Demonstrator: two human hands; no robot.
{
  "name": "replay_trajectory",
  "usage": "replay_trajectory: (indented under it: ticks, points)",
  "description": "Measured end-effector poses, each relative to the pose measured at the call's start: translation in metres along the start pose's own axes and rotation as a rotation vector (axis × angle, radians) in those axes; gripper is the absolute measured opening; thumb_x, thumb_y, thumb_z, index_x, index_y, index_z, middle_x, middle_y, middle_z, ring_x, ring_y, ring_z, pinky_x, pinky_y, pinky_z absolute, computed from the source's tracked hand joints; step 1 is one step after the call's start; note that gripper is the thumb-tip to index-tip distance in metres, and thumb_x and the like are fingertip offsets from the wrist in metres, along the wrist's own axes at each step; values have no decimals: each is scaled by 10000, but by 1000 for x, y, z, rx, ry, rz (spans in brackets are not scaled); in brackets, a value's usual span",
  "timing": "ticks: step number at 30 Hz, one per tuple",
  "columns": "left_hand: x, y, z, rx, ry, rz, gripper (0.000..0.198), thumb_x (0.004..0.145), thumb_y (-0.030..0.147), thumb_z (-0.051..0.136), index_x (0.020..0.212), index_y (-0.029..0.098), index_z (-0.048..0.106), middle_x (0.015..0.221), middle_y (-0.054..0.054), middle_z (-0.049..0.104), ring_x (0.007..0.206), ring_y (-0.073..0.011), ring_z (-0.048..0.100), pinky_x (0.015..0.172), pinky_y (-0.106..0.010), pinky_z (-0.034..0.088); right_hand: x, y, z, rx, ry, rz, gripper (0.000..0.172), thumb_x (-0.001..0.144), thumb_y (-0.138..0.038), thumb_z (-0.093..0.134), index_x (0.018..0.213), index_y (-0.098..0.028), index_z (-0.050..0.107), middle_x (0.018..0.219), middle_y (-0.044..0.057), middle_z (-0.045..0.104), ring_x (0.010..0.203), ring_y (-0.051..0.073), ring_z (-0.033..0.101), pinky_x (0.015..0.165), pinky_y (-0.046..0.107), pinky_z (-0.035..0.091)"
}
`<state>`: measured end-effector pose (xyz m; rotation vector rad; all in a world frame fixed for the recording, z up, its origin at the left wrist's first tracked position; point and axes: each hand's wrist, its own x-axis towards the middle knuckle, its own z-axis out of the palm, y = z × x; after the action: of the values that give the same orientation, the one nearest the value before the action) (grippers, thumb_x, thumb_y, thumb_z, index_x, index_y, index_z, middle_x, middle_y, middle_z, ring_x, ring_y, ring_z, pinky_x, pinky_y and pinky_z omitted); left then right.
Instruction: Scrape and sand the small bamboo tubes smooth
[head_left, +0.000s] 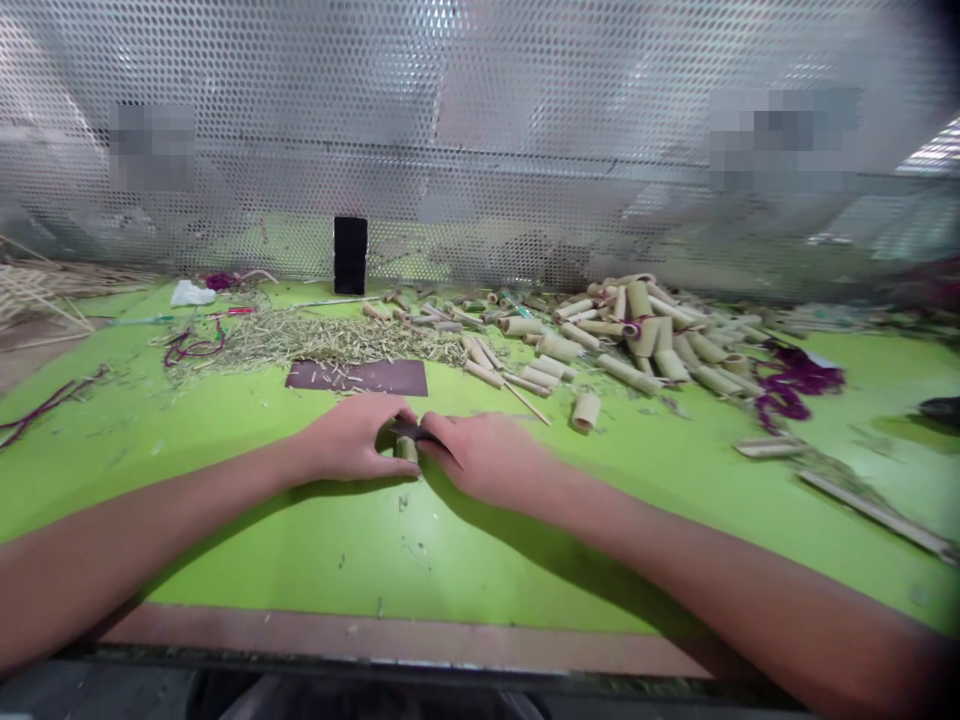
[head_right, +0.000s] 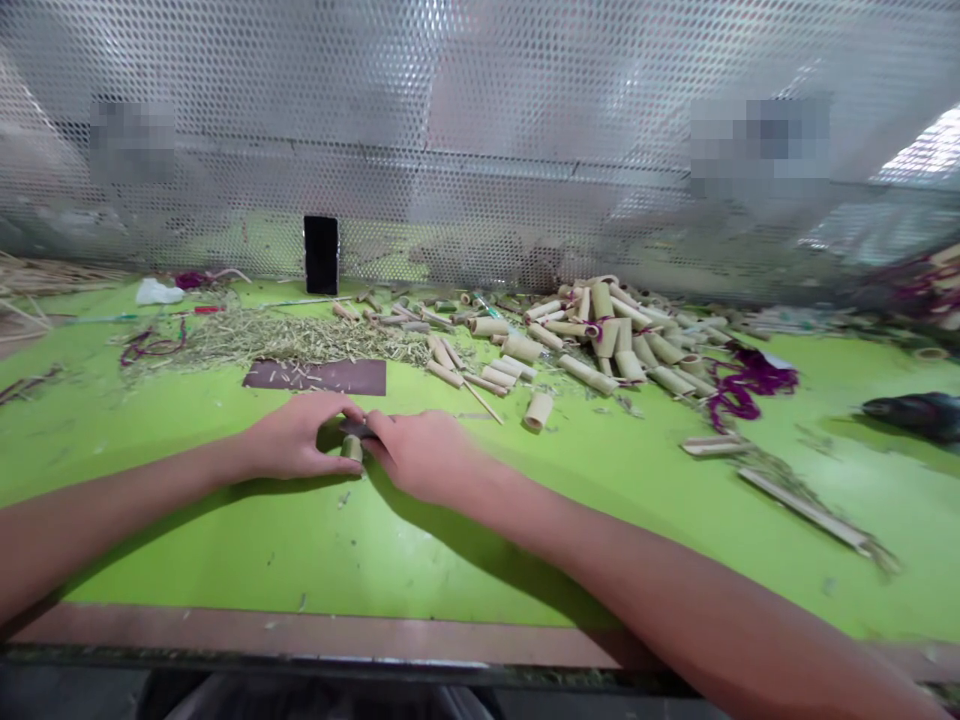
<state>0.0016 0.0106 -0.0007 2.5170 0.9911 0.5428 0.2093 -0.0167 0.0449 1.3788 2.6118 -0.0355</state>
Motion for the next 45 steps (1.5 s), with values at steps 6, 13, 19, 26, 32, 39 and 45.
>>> replay_trajectory:
  ticks: [6,13,19,26,32,39,45]
  points:
    - [1,0,6,26,53,70,362,839,437,732,1042,158,622,994,-85,679,907,-244,617,810,-369,499,2,8,1,47,-27,-7,310,1073,-370,393,1117,-177,631,879,94,761,704,239,668,544,310,242]
    - [1,-1,7,42,66,120,320,849,407,728,1021,162,614,986,-77,639,904,-231,596,809,-350,494,2,12,1,104,-41,-47,284,1062,-356,415,1100,-165,622,865,99,739,705,226,637,555,299,249]
    - [0,-2,9,37,65,168,270,865,375,728,1015,159,666,989,-83,634,896,-226,595,804,-343,490,-1,20,4,146,-58,-134,304,1060,-377,398,1057,-172,623,793,81,698,633,198,574,545,291,246]
    - [0,-10,8,47,98,262,356,889,442,735,1117,171,702,1123,-113,714,1015,-256,667,890,-369,507,-1,25,8,226,-74,-164,332,1063,-399,373,1059,-176,619,778,70,667,635,190,550,554,279,278]
    - [-6,-13,3,271,160,396,412,958,497,660,1215,176,679,1245,-114,719,1099,-275,675,956,-422,485,-2,25,11,244,-53,-156,356,1066,-427,355,1044,-181,612,758,61,661,631,188,539,553,280,271]
    - [-8,-8,0,410,241,493,267,998,401,628,1085,160,702,1092,-68,764,1016,-229,684,921,-370,483,-3,23,11,253,-65,-135,373,1068,-436,343,1002,-182,608,761,63,666,618,180,542,546,278,277]
    - [-9,-1,-3,329,144,390,234,983,391,635,1050,170,666,1102,-78,740,1027,-241,666,953,-390,478,-5,19,9,202,-41,-115,330,1062,-406,375,990,-186,609,744,58,668,602,179,539,536,281,237]
